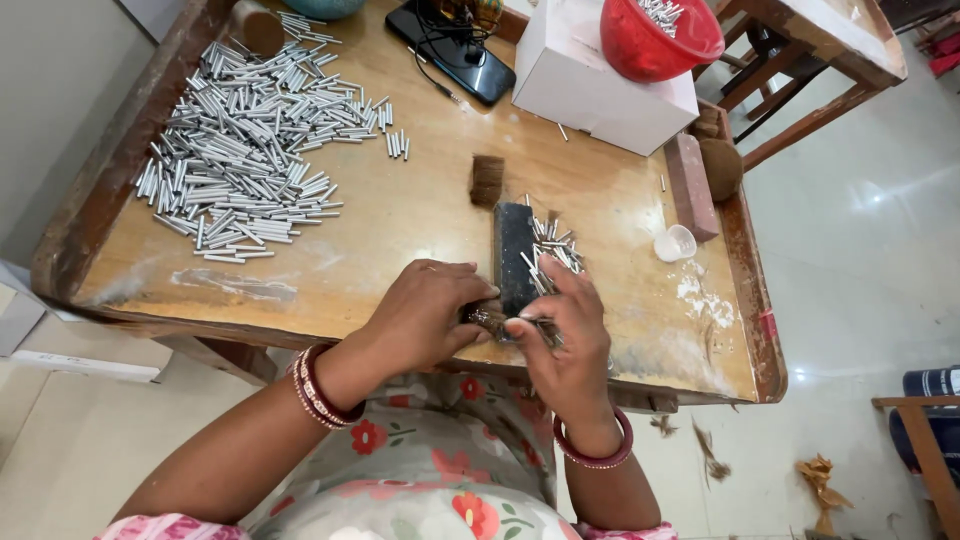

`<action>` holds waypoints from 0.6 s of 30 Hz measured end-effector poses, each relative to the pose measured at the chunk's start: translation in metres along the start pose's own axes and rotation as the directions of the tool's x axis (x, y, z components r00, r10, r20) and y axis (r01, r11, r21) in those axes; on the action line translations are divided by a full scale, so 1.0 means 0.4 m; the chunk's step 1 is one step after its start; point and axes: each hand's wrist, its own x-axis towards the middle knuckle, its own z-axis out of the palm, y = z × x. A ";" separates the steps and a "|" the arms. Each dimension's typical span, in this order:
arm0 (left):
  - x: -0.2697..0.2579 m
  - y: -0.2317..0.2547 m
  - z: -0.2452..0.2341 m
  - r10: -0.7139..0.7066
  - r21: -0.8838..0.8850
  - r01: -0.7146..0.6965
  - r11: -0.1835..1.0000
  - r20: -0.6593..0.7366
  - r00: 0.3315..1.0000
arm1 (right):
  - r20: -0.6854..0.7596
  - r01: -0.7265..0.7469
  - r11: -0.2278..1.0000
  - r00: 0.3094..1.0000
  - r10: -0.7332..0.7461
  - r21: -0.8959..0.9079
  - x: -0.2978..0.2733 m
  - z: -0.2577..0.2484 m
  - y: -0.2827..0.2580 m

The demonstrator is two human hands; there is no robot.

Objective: The recorder is picking up small metal pins from a pile, brushing them against a fixed brush block to clean or prepare them, and organizing them on the workbench.

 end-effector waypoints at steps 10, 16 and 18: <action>-0.040 0.098 0.114 0.000 -0.629 -0.406 0.663 -0.542 0.840 | 0.034 -0.090 0.182 0.956 0.293 0.979 -0.008 0.088 -0.046; -0.039 0.091 0.107 0.031 -0.621 -0.426 0.658 -0.542 0.840 | 0.029 -0.100 0.228 0.955 0.296 0.969 -0.007 0.079 -0.050; -0.050 0.084 0.080 0.009 -0.582 -0.431 0.690 -0.588 0.809 | -0.070 -0.079 0.564 0.969 0.238 0.822 -0.001 0.055 -0.037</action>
